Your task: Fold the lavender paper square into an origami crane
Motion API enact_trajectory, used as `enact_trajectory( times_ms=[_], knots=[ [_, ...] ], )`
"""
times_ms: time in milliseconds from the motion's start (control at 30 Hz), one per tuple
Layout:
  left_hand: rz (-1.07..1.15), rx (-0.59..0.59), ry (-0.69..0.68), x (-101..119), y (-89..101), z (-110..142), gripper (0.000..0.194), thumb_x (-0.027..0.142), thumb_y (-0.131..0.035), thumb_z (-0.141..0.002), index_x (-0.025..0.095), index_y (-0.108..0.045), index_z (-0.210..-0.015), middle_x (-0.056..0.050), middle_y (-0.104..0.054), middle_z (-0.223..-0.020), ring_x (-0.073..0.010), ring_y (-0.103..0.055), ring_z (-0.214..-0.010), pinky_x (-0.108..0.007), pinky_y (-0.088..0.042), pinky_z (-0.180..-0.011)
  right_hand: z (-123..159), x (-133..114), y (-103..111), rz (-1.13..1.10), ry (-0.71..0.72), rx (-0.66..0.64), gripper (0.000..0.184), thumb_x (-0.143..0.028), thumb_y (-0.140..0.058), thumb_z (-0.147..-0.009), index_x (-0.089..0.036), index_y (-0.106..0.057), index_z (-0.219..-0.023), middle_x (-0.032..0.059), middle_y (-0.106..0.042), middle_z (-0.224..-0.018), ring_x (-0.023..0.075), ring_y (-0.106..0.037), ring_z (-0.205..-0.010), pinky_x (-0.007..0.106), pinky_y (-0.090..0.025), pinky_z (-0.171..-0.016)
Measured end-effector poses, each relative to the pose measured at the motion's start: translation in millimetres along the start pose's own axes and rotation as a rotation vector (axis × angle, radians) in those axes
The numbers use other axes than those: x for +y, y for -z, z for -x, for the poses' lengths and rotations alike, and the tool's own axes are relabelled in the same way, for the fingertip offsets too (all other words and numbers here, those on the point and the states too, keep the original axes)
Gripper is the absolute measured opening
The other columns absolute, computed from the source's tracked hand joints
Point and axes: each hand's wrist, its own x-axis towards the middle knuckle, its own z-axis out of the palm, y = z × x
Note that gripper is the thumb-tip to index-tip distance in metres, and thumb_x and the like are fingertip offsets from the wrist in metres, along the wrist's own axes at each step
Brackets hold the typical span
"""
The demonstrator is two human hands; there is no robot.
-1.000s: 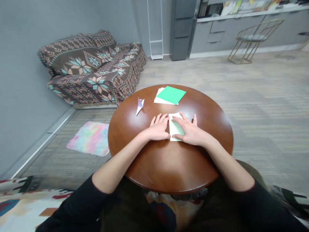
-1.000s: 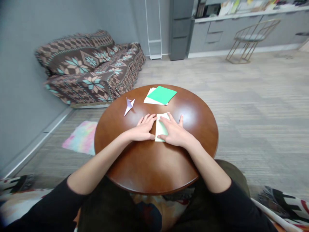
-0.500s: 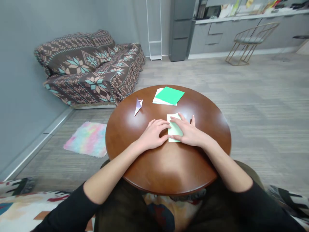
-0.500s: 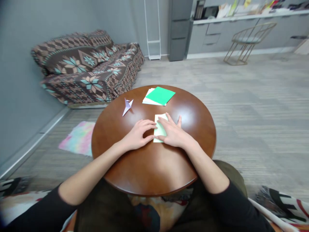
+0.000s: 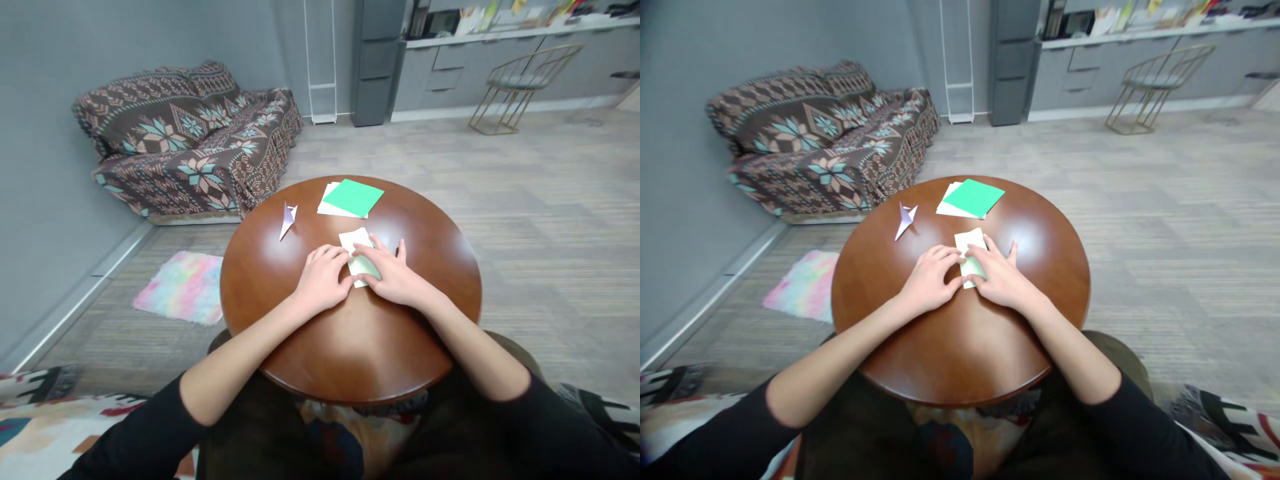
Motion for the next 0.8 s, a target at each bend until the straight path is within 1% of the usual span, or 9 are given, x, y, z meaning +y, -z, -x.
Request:
enact_trajectory(
  times_ms=[67, 100, 167, 233, 267, 333, 500, 633, 800],
  knots=[
    [0.013, -0.031, 0.097, 1, 7.9, -2, 0.036, 0.044, -0.061, -0.090, 0.020, -0.069, -0.114, -0.012, -0.070, -0.122, -0.0323, -0.060, -0.116, -0.045, -0.049, -0.096, -1, 0, -1, 0.004, -0.021, 0.004, 0.053, -0.029, -0.052, -0.094, -0.026, -0.047, -0.146, 0.0114, -0.042, -0.163, 0.0366, -0.010, -0.160, 0.083, 0.011, -0.111],
    [0.058, -0.091, 0.169, 1, 13.1, -5, 0.031, 0.040, -0.061, -0.088, 0.019, -0.070, -0.109, -0.011, -0.073, -0.108, -0.0291, -0.064, -0.101, -0.041, -0.051, -0.086, -2, 0, -1, 0.008, -0.033, 0.005, 0.053, -0.028, -0.053, -0.093, -0.025, -0.047, -0.145, 0.0120, -0.042, -0.162, 0.0361, -0.009, -0.160, 0.083, 0.011, -0.111],
    [0.282, -0.391, 0.269, -1, 23.8, -11, 0.027, 0.038, -0.055, -0.088, 0.018, -0.074, -0.086, -0.007, -0.072, -0.078, -0.0195, -0.062, -0.069, -0.031, -0.047, -0.065, -3, -1, -1, 0.013, -0.053, -0.003, 0.054, -0.027, -0.054, -0.091, -0.024, -0.047, -0.144, 0.0135, -0.041, -0.163, 0.0351, -0.007, -0.160, 0.081, 0.012, -0.112],
    [0.527, -0.755, 0.364, -3, 31.8, -20, 0.035, 0.040, -0.052, -0.088, 0.016, -0.075, -0.075, -0.006, -0.068, -0.066, -0.0137, -0.052, -0.053, -0.026, -0.037, -0.050, -5, -1, -2, 0.010, -0.067, -0.011, 0.053, -0.026, -0.056, -0.090, -0.024, -0.048, -0.143, 0.0139, -0.039, -0.164, 0.0341, -0.007, -0.160, 0.080, 0.012, -0.113],
    [0.592, -0.848, 0.414, -3, 34.1, -25, 0.034, 0.040, -0.055, -0.085, 0.016, -0.074, -0.071, -0.005, -0.067, -0.063, -0.0120, -0.050, -0.050, -0.024, -0.032, -0.046, -5, -1, -2, 0.006, -0.074, -0.011, 0.053, -0.025, -0.056, -0.090, -0.024, -0.048, -0.142, 0.0139, -0.039, -0.164, 0.0337, -0.007, -0.160, 0.080, 0.012, -0.113],
    [0.613, -0.955, 0.492, -4, 35.6, -34, 0.029, 0.037, -0.062, -0.079, 0.015, -0.072, -0.063, -0.004, -0.064, -0.058, -0.0104, -0.048, -0.049, -0.022, -0.028, -0.044, -5, -2, -1, -0.005, -0.085, -0.014, 0.052, -0.025, -0.058, -0.089, -0.024, -0.049, -0.141, 0.0141, -0.038, -0.164, 0.0335, -0.008, -0.160, 0.081, 0.011, -0.113],
    [0.508, -1.063, 0.586, 0, 33.2, -49, 0.024, 0.032, -0.067, -0.073, 0.015, -0.069, -0.056, -0.001, -0.052, -0.049, -0.0095, -0.043, -0.046, -0.020, -0.026, -0.041, -5, -4, 2, -0.011, -0.096, -0.021, 0.052, -0.024, -0.057, -0.089, -0.024, -0.048, -0.140, 0.0148, -0.038, -0.164, 0.0336, -0.009, -0.160, 0.080, 0.007, -0.114],
    [0.468, -1.075, 0.634, 2, 33.8, -55, 0.025, 0.034, -0.066, -0.073, 0.016, -0.069, -0.055, -0.001, -0.049, -0.049, -0.0091, -0.036, -0.043, -0.021, -0.022, -0.038, -5, -3, 2, -0.009, -0.099, -0.024, 0.051, -0.025, -0.057, -0.090, -0.024, -0.049, -0.141, 0.0149, -0.039, -0.163, 0.0359, -0.010, -0.160, 0.080, 0.007, -0.114],
    [0.436, -1.045, 0.650, 6, 35.7, -55, 0.024, 0.033, -0.067, -0.072, 0.017, -0.068, -0.055, 0.000, -0.047, -0.049, -0.0092, -0.037, -0.043, -0.021, -0.023, -0.039, -6, -2, 1, -0.016, -0.100, -0.022, 0.053, -0.030, -0.059, -0.090, -0.023, -0.049, -0.142, 0.0177, -0.039, -0.163, 0.0366, -0.010, -0.159, 0.079, 0.007, -0.114]
  ],
)
